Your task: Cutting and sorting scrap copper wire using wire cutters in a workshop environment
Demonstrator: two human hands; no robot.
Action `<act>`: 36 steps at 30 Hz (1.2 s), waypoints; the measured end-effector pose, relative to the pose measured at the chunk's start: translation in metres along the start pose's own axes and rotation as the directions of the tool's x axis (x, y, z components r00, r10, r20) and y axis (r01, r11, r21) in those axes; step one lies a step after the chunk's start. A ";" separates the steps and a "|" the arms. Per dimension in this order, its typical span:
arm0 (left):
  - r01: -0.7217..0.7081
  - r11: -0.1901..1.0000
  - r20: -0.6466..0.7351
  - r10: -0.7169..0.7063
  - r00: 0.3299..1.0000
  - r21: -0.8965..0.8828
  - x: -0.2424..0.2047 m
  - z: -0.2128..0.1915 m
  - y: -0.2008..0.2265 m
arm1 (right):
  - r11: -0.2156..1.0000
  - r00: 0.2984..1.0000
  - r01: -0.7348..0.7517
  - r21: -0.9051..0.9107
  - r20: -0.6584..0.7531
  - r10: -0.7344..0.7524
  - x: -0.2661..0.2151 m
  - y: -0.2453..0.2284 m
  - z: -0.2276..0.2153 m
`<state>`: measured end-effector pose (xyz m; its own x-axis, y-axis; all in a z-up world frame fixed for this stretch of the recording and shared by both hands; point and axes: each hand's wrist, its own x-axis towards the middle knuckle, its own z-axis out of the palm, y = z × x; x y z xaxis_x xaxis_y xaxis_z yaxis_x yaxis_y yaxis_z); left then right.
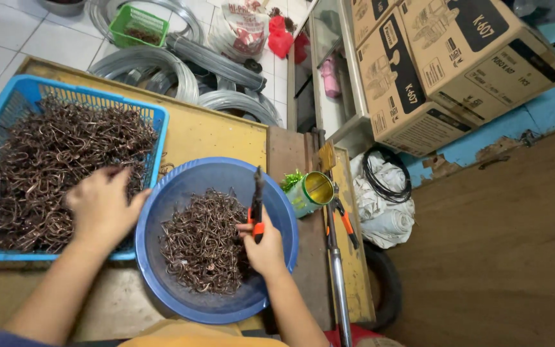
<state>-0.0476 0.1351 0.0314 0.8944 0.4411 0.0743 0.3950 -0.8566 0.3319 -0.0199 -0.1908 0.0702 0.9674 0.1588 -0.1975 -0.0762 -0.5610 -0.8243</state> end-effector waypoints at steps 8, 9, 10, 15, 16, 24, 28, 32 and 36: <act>0.024 0.936 0.156 -0.084 0.984 0.352 -0.015 0.057 -0.065 | 0.981 0.978 -0.022 -0.195 0.198 0.061 -0.003 -0.010 -0.003; 0.023 0.936 0.147 -0.079 0.986 0.350 -0.014 0.057 -0.063 | 0.970 0.977 0.030 -0.240 0.214 0.023 0.000 -0.005 -0.002; 0.022 0.935 0.142 -0.077 0.987 0.353 -0.009 0.057 -0.064 | 0.971 0.977 0.033 -0.236 0.212 0.018 0.002 -0.009 -0.002; 0.040 0.968 0.190 -0.088 0.978 0.247 -0.016 0.051 -0.060 | 0.959 0.962 0.023 -0.283 0.267 0.055 -0.005 -0.019 -0.005; 0.040 0.968 0.191 -0.089 0.978 0.247 -0.017 0.047 -0.058 | 0.959 0.962 0.023 -0.283 0.267 0.056 -0.006 -0.017 -0.005; -0.072 0.957 0.269 -0.007 0.963 0.282 -0.010 0.062 -0.060 | 0.942 0.944 0.146 -0.302 0.328 -0.041 -0.001 -0.007 -0.002; -0.085 0.960 0.269 0.011 0.963 0.266 -0.016 0.055 -0.055 | 0.935 0.942 0.148 -0.323 0.334 -0.034 -0.003 -0.009 -0.002; -0.047 0.967 0.169 0.004 0.986 0.250 -0.016 0.052 -0.056 | 0.932 0.944 0.134 -0.338 0.329 -0.017 -0.005 -0.015 -0.003; 0.013 0.999 0.043 -0.015 0.999 0.051 -0.016 0.050 -0.060 | 0.930 0.945 0.152 -0.334 0.326 -0.038 -0.003 -0.010 -0.002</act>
<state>-0.0754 0.1661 -0.0373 0.8964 0.4424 0.0285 0.4170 -0.8632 0.2846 -0.0217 -0.1872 0.0800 0.8380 0.4359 -0.3283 0.1571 -0.7688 -0.6198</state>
